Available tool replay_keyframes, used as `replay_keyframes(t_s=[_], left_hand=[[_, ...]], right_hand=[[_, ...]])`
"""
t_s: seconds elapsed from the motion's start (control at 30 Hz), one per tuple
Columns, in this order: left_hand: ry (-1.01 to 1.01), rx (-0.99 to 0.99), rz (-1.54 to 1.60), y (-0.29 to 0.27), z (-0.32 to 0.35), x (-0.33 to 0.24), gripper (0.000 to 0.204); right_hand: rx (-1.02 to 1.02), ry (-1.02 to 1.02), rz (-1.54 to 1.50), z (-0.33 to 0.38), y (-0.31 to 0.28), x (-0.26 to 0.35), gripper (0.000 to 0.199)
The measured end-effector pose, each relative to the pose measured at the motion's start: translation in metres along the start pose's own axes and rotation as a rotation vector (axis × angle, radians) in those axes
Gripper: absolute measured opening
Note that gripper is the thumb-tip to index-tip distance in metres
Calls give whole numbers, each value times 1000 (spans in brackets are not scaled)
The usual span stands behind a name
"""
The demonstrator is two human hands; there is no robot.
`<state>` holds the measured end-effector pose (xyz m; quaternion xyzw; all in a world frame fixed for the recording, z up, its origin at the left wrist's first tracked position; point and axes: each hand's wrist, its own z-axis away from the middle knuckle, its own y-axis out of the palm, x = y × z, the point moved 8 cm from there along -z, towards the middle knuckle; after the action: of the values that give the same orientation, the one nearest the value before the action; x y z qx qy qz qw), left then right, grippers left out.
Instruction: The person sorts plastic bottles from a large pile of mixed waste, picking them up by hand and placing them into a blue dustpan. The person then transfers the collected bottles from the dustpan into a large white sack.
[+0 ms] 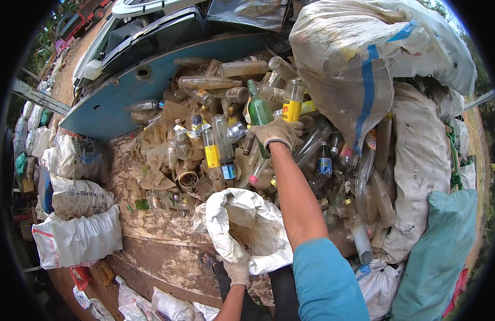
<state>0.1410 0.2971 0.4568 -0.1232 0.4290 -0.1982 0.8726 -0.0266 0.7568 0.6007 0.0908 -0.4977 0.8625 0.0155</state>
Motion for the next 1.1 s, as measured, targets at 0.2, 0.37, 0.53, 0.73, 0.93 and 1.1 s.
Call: replay_keyframes(t_s=[0.2, 0.37, 0.53, 0.73, 0.93, 1.1], left_hand=[[152, -71, 3, 11, -5, 35, 73], [130, -47, 22, 6, -2, 36, 77], [54, 26, 85, 6, 7, 18, 78], [8, 79, 2, -2, 28, -9, 71], [-52, 57, -68, -17, 43, -9, 77], [-98, 86, -2, -11, 46, 3, 80]], right_hand=[[-37, -90, -29, -10, 6, 0, 104], [-11, -384, -96, -13, 7, -30, 103], [-17, -320, -141, -9, 9, -21, 102], [-93, -101, -138, 9, 2, 3, 104], [16, -147, 79, 11, 10, 6, 112], [35, -102, -40, 11, 5, 4, 109]])
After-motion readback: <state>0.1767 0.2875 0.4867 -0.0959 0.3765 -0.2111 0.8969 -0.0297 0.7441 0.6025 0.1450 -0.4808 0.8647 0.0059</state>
